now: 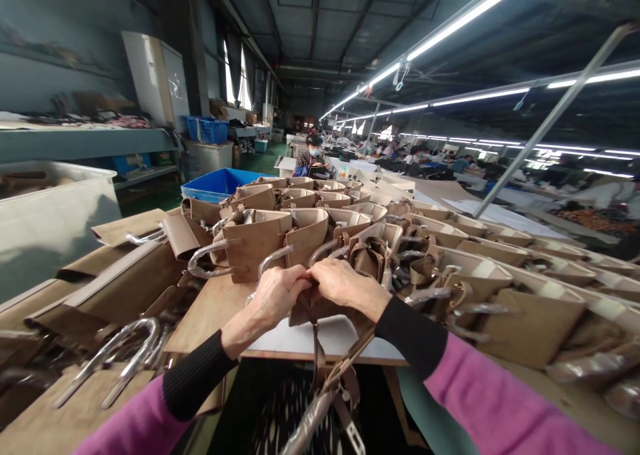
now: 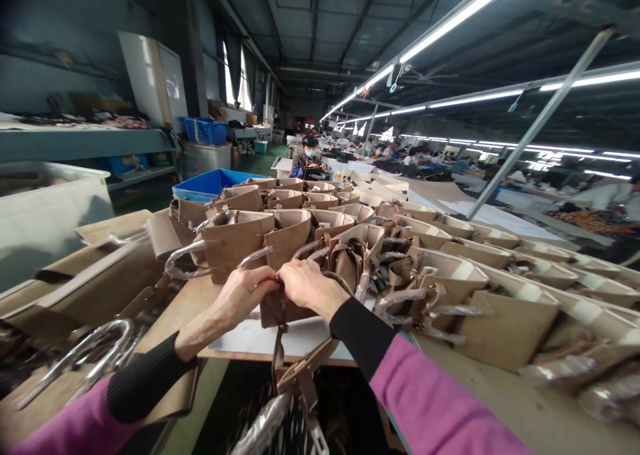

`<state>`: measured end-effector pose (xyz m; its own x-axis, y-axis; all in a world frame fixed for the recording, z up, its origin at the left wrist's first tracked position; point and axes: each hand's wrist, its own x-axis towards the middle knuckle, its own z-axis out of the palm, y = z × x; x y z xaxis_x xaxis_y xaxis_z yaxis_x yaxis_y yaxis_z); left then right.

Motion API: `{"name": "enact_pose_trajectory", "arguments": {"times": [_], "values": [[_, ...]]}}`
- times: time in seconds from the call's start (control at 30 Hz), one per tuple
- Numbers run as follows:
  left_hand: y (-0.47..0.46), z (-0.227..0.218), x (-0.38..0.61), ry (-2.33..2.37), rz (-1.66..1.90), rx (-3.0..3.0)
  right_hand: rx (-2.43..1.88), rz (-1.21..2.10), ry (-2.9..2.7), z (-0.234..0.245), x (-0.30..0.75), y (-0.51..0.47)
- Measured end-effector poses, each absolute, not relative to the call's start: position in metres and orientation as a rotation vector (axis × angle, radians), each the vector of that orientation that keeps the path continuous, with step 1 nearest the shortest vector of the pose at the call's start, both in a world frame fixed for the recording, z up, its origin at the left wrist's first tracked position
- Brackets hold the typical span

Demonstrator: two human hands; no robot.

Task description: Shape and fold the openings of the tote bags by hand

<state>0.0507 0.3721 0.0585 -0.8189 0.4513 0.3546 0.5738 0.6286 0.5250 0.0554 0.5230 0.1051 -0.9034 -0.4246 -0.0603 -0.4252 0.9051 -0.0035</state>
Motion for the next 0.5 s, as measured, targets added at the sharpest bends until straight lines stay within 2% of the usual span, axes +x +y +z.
{"name": "enact_pose_trajectory", "arguments": {"times": [0.1,0.23,0.27,0.3,0.4,0.5], "values": [[0.371,0.072,0.069,-2.598,-0.979,-0.746,-0.625,-0.091,3.047,0.115,0.068,0.533],[0.347,0.086,0.099,-2.208,-1.196,-0.563,-0.631,-0.382,3.082,0.131,0.090,0.571],[0.340,0.083,0.106,-2.158,-1.241,-0.490,-0.620,-0.534,3.107,0.132,0.096,0.584],[0.334,0.076,0.111,-2.165,-1.288,-0.404,-0.596,-0.844,3.114,0.131,0.101,0.595],[0.327,0.035,0.118,-2.434,-1.560,-0.197,-0.482,-1.578,3.110,0.116,0.115,0.622],[0.335,-0.011,0.115,-2.602,-2.236,-0.096,-0.373,-1.892,3.140,0.093,0.126,0.629]]}}
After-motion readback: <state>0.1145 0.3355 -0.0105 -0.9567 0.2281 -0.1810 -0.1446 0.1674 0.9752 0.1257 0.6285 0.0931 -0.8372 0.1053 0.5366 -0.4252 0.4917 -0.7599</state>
